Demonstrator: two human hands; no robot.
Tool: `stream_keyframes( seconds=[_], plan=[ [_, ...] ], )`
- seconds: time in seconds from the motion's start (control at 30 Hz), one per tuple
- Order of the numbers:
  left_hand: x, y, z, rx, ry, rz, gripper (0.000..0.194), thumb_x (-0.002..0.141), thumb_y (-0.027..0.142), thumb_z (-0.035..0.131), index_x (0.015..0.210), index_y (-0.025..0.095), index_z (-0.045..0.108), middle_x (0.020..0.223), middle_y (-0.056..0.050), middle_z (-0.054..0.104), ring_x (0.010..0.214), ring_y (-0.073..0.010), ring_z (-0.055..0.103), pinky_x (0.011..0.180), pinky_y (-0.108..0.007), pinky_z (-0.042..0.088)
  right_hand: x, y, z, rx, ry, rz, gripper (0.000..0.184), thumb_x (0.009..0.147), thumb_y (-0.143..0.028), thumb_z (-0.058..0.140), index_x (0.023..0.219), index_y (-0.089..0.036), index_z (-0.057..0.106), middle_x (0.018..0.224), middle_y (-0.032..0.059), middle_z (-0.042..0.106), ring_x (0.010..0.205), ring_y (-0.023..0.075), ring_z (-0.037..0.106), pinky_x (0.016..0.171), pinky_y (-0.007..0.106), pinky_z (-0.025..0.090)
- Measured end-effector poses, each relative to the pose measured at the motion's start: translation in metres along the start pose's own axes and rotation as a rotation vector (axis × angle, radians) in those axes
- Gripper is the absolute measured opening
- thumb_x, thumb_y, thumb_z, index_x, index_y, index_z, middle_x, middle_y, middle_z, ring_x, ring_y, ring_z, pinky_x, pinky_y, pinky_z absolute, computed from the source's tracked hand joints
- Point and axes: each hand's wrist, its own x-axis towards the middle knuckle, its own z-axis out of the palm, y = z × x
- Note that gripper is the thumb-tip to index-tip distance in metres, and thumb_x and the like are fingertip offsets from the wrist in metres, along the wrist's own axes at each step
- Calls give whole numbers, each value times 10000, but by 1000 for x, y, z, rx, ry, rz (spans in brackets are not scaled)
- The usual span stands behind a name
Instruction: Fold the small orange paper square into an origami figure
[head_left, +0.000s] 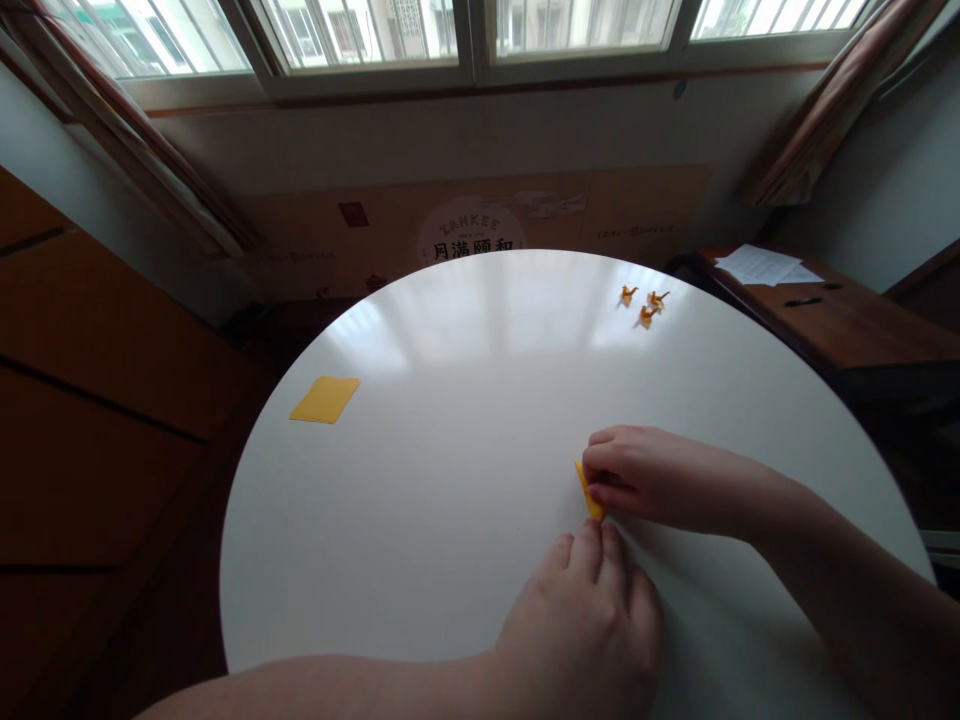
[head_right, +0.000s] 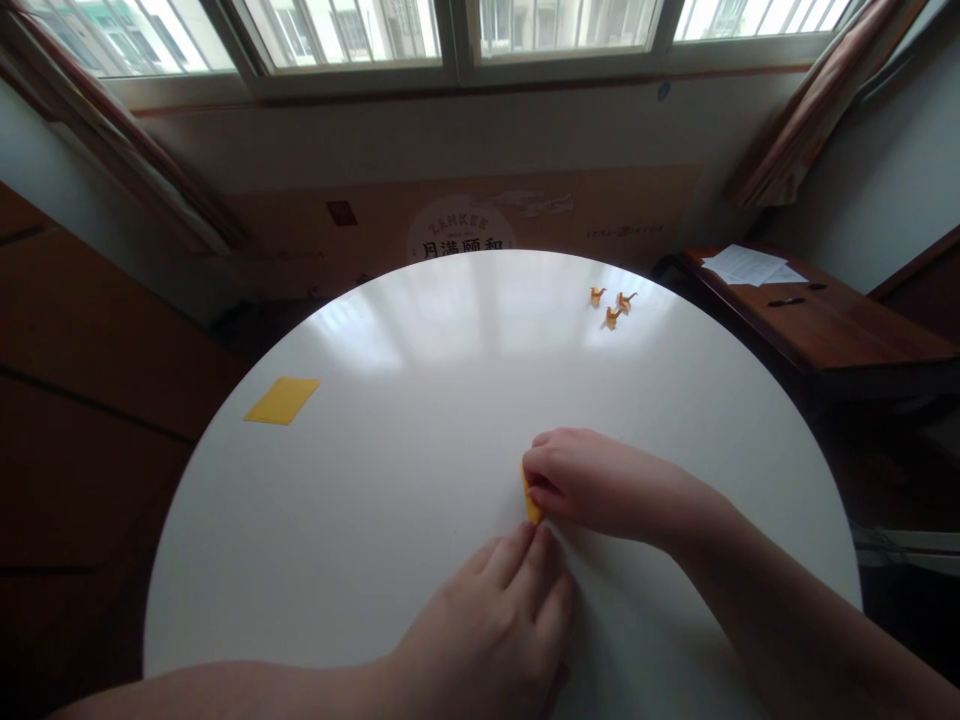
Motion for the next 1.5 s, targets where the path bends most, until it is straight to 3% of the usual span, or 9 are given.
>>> stream_keyframes(
  seconds=[0.27,0.5,0.93,1.23,1.5],
  plan=[
    [1,2,0,10,36,-26,335,949,278,450,1103,59,652,1242,-237,655,1067,-368,653,835,-414,520,1,2,2,-27,3,-7,195,898,-208,540,714,-180,600,792,32,635,732,162,562,638,259,385],
    [1,1,-2,-37,2,-44,331,958,298,452,1123,83,641,1248,-225,644,1142,-364,613,871,-427,507,1,2,1,-22,2,-8,176,880,-190,552,712,-181,605,791,33,639,729,162,564,638,258,389],
    [2,3,-4,-51,-10,-49,337,942,288,466,1142,77,635,1218,-237,647,1086,-372,633,865,-440,518,1,2,2,-34,-4,-1,181,878,-200,533,706,-181,586,796,33,633,730,162,567,642,263,388],
    [5,-3,-16,-94,-121,-25,376,948,261,432,1215,47,589,1275,-255,604,1116,-372,621,866,-423,526,1,2,2,-41,-2,-4,176,876,-192,537,705,-180,578,799,31,631,735,158,560,641,260,387],
    [4,0,-15,-110,-161,-70,446,963,314,412,1270,21,550,1385,-283,532,1228,-414,559,942,-445,495,2,3,3,-72,-1,0,184,883,-207,532,704,-183,568,794,35,632,729,166,568,630,262,371]
  ],
)
